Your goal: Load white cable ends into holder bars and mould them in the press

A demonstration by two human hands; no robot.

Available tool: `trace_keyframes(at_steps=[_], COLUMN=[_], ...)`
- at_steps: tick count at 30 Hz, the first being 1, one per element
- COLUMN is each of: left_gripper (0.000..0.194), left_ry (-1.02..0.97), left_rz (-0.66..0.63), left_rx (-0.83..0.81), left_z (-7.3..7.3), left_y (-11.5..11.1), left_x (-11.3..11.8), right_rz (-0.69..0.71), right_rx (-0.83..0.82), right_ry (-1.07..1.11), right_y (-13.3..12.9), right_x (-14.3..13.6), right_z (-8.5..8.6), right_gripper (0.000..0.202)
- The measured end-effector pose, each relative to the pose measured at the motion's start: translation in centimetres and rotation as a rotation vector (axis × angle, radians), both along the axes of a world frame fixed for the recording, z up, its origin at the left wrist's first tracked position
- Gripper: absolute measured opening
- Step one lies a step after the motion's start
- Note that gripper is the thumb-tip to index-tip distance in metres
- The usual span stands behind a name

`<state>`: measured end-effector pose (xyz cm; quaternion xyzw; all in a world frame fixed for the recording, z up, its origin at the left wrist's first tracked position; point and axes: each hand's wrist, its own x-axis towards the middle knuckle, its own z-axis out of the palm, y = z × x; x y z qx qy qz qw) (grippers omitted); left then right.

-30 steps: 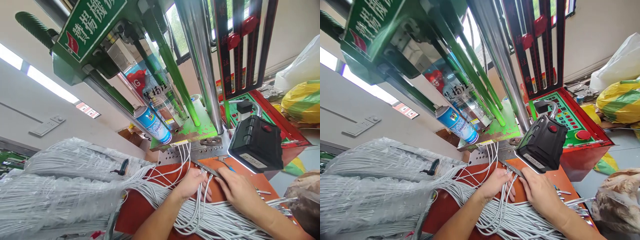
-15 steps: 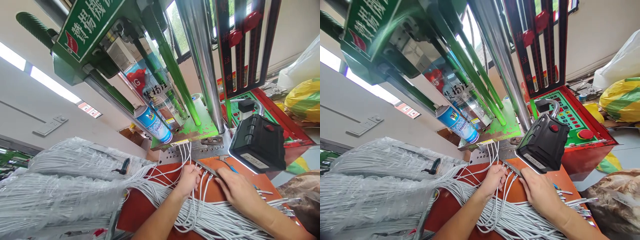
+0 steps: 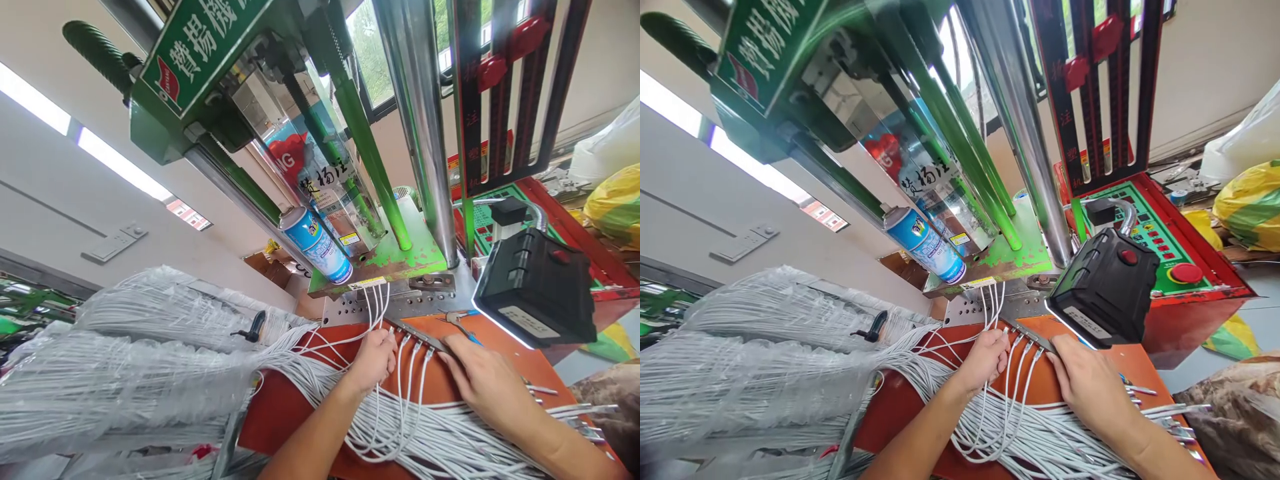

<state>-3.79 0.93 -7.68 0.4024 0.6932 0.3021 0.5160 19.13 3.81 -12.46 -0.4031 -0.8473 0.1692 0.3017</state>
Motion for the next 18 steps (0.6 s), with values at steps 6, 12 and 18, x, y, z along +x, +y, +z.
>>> trace_keyframes(at_steps=[6,12,18], left_gripper=[0.036,0.034,0.030], left_ry=[-0.128,-0.191,-0.190], left_rz=[-0.074,-0.093,-0.050], left_rx=[-0.131,-0.132,-0.139], left_z=[1.0,1.4,1.3], left_y=[1.1,0.8,0.6], left_x=[-1.0,-1.1,-0.6], right_rz=[0.019,-0.003,0.108], right_rx=[-0.007,-0.050,-0.146], right_ry=[-0.025,-0.043,0.019], right_y=[-0.1,-0.2,-0.3], right_x=[0.0,0.1,0.1], right_z=[0.2,-0.1,0.1], right_gripper=[0.027,0.026,0.029])
